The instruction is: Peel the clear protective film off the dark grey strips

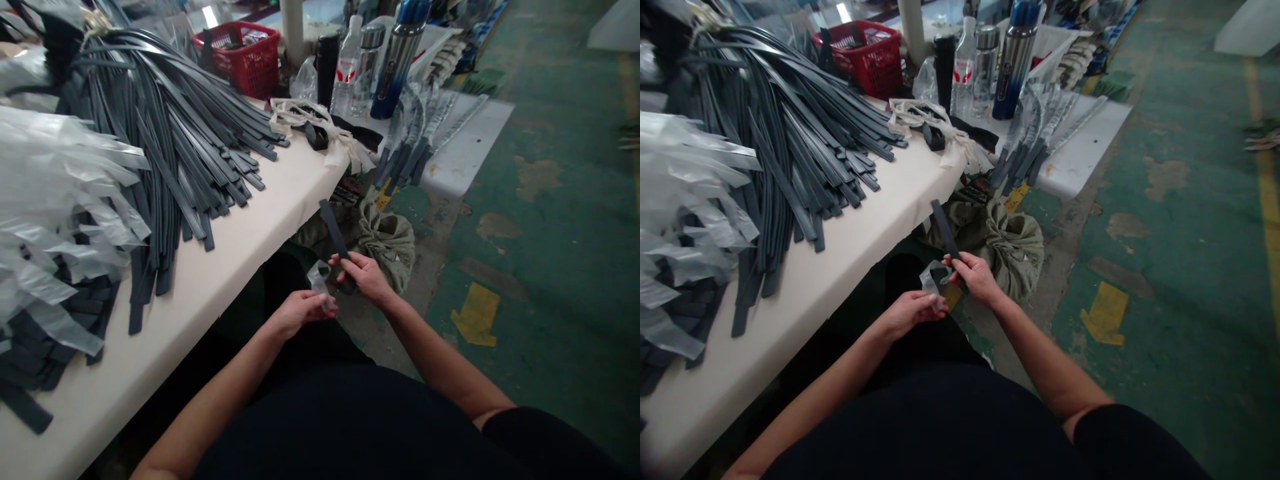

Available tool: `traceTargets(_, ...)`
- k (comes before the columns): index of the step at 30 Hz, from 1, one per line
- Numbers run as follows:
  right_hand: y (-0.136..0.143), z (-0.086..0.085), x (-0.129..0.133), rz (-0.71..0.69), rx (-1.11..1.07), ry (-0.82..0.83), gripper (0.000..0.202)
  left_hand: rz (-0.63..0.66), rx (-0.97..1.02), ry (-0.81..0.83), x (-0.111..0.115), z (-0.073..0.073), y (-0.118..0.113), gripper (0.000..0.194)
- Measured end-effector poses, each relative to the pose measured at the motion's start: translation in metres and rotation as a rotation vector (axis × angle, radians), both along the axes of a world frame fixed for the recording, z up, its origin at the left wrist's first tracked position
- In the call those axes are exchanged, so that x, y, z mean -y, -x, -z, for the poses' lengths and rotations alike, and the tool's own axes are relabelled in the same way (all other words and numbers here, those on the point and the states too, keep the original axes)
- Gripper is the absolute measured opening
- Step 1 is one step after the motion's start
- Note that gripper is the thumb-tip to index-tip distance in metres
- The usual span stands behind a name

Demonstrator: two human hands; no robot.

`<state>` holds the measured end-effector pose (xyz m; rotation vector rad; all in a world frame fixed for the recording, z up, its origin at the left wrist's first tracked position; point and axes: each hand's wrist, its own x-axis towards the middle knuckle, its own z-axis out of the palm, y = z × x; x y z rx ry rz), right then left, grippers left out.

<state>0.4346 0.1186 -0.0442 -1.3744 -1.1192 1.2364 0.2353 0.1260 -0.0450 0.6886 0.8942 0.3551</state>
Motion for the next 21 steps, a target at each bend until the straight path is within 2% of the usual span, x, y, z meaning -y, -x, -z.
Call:
traceTargets(4, -0.016, -0.001, 0.031, 0.075, 0.015, 0.045, 0.039, -0.255, 0.037, 0.09, -0.01, 0.001, -0.007, 0.016)
traceTargets(9, -0.013, -0.014, 0.085, 0.014, 0.132, 0.074, 0.042, -0.497, 0.092, 0.157, -0.022, -0.005, -0.014, 0.017)
traceTargets(11, -0.008, -0.018, 0.102, -0.046, 0.271, 0.024, 0.041, -0.534, 0.109, 0.179, -0.025, -0.007, -0.016, 0.018)
traceTargets(14, -0.004, -0.019, 0.115, -0.148, 0.514, -0.139, 0.038, -0.555, 0.122, 0.202, -0.026, -0.008, -0.018, 0.019)
traceTargets(16, -0.003, -0.016, 0.117, -0.183, 0.619, -0.21, 0.037, -0.56, 0.126, 0.209, -0.026, -0.007, -0.018, 0.018)
traceTargets(21, -0.001, -0.007, 0.111, -0.215, 0.747, -0.238, 0.038, -0.552, 0.128, 0.209, -0.023, -0.004, -0.018, 0.016)
